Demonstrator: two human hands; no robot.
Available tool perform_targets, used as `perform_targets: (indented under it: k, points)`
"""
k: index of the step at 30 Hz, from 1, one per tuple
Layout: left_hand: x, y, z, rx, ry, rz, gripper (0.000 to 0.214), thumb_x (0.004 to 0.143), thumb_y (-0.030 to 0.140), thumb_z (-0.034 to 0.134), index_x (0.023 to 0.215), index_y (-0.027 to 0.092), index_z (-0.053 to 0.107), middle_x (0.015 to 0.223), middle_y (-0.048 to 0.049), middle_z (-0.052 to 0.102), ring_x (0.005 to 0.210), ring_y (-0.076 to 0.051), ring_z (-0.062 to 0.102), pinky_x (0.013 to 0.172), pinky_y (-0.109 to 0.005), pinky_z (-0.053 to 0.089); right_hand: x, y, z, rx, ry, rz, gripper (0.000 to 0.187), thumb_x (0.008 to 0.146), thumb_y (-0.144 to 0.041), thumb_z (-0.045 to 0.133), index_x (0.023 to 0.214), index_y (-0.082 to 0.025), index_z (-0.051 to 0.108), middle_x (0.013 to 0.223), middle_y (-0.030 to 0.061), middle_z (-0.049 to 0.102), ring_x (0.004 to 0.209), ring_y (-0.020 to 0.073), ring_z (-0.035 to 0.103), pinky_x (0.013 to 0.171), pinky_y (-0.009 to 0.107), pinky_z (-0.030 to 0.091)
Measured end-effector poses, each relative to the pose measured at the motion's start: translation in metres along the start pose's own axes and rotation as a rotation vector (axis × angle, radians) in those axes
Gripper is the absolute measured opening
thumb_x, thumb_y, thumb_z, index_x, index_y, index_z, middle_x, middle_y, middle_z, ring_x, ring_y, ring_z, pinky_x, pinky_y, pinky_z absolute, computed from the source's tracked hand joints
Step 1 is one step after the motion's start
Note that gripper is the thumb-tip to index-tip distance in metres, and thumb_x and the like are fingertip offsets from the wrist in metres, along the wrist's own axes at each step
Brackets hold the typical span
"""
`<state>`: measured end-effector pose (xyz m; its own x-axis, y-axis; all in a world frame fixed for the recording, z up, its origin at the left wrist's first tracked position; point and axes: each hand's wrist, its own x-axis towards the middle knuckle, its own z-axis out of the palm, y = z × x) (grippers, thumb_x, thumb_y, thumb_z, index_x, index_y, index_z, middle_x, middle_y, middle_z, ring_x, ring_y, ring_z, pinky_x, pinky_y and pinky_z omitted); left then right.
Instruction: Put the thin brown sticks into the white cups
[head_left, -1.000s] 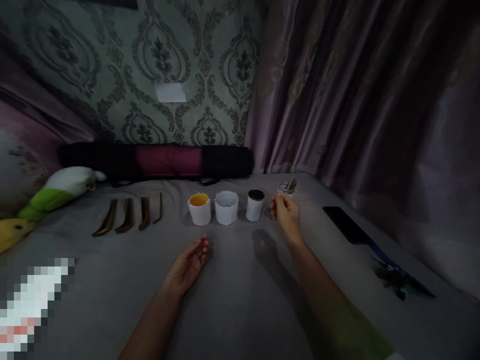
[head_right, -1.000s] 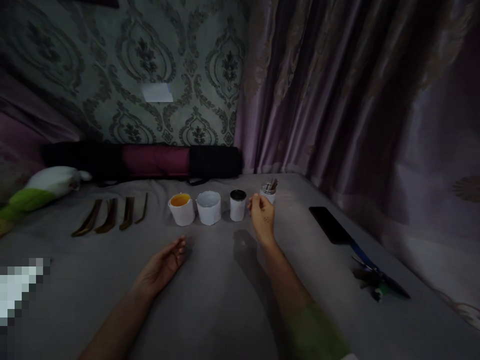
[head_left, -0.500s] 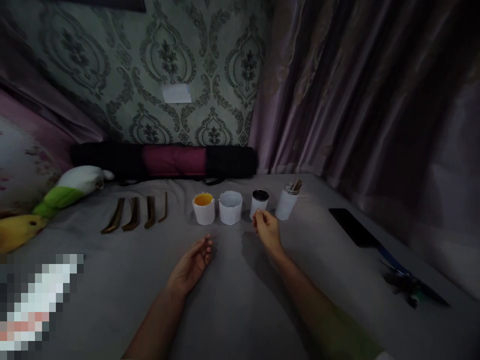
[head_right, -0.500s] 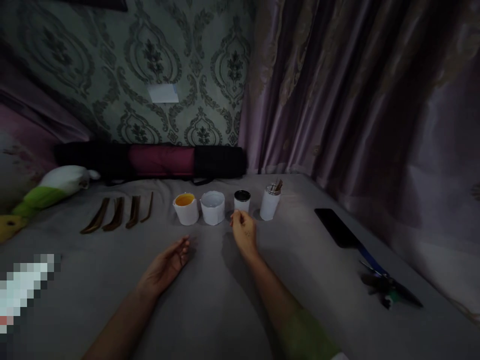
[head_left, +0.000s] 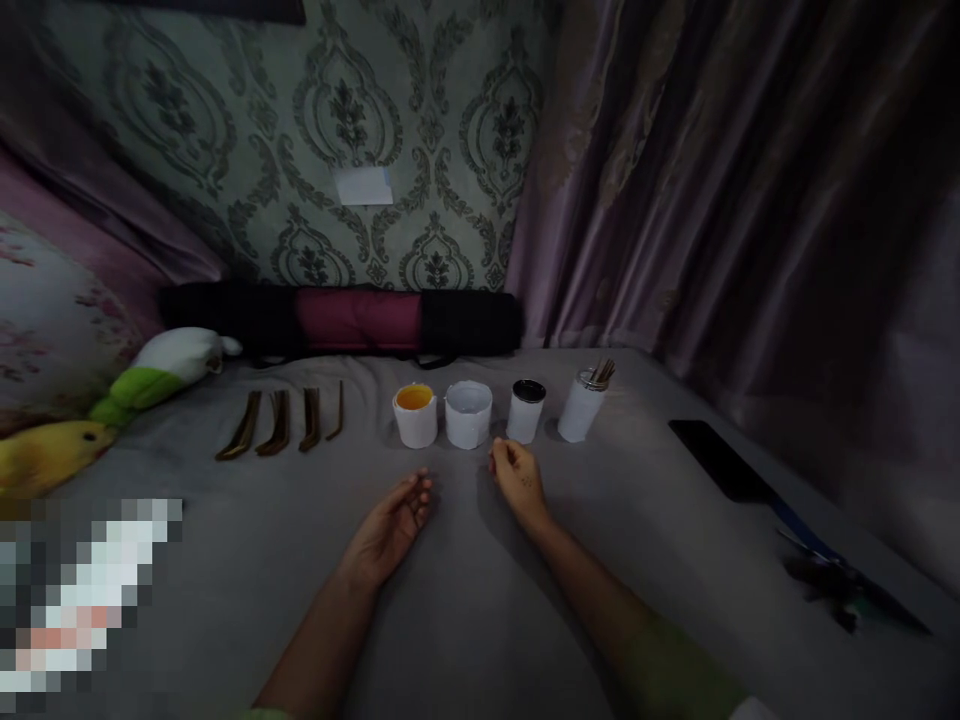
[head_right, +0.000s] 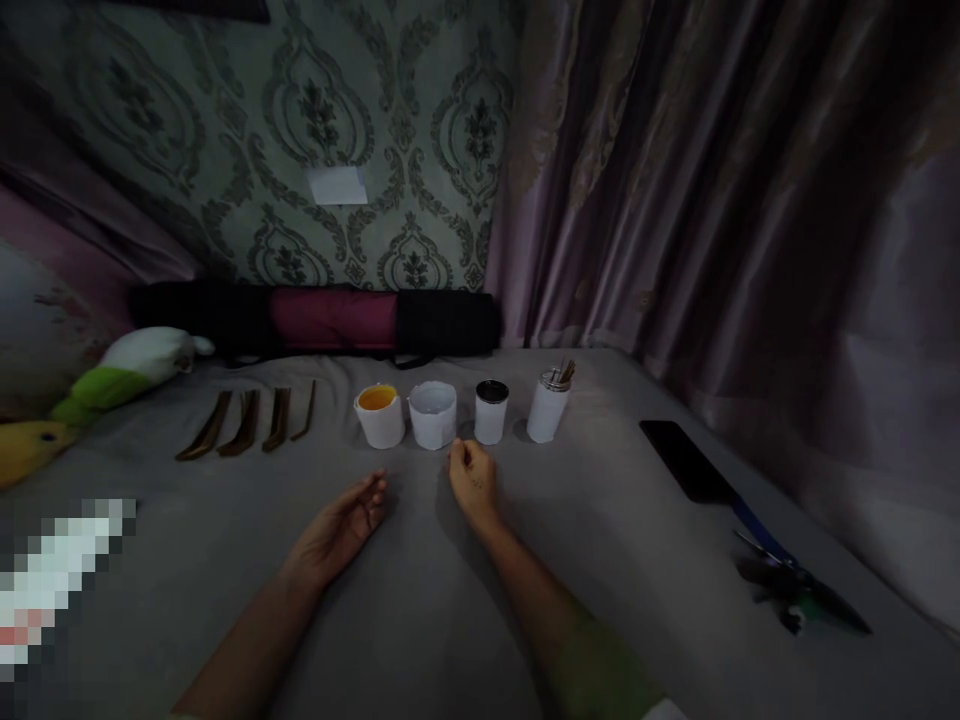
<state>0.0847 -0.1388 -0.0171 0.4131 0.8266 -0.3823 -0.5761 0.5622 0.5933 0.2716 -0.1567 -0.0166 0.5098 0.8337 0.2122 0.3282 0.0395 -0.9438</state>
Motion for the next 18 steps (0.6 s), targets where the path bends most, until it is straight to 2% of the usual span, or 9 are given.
perform_targets:
  k: [9, 18]
  points:
    - [-0.002, 0.0, 0.002, -0.002, 0.016, -0.008, 0.015, 0.079, 0.006, 0.049, 0.087, 0.009, 0.062, 0.073, -0.0056, 0.063, 0.059, -0.007, 0.056, 0.053, -0.017, 0.048, -0.001, 0.012, 0.001, -0.025, 0.021, 0.01, 0.037, 0.078, -0.046, 0.039, 0.06, -0.018, 0.055, 0.049, -0.0004, 0.05, 0.049, 0.012, 0.045, 0.046, 0.022, 0.032]
    - [0.002, 0.0, 0.003, 0.02, 0.04, -0.01, 0.014, 0.078, 0.005, 0.049, 0.084, 0.008, 0.062, 0.072, -0.0059, 0.062, 0.058, -0.008, 0.056, 0.052, -0.017, 0.048, -0.003, 0.015, 0.0, -0.06, -0.027, 0.023, 0.036, 0.08, -0.043, 0.036, 0.061, -0.018, 0.053, 0.049, -0.0013, 0.049, 0.048, 0.0117, 0.045, 0.047, 0.022, 0.032]
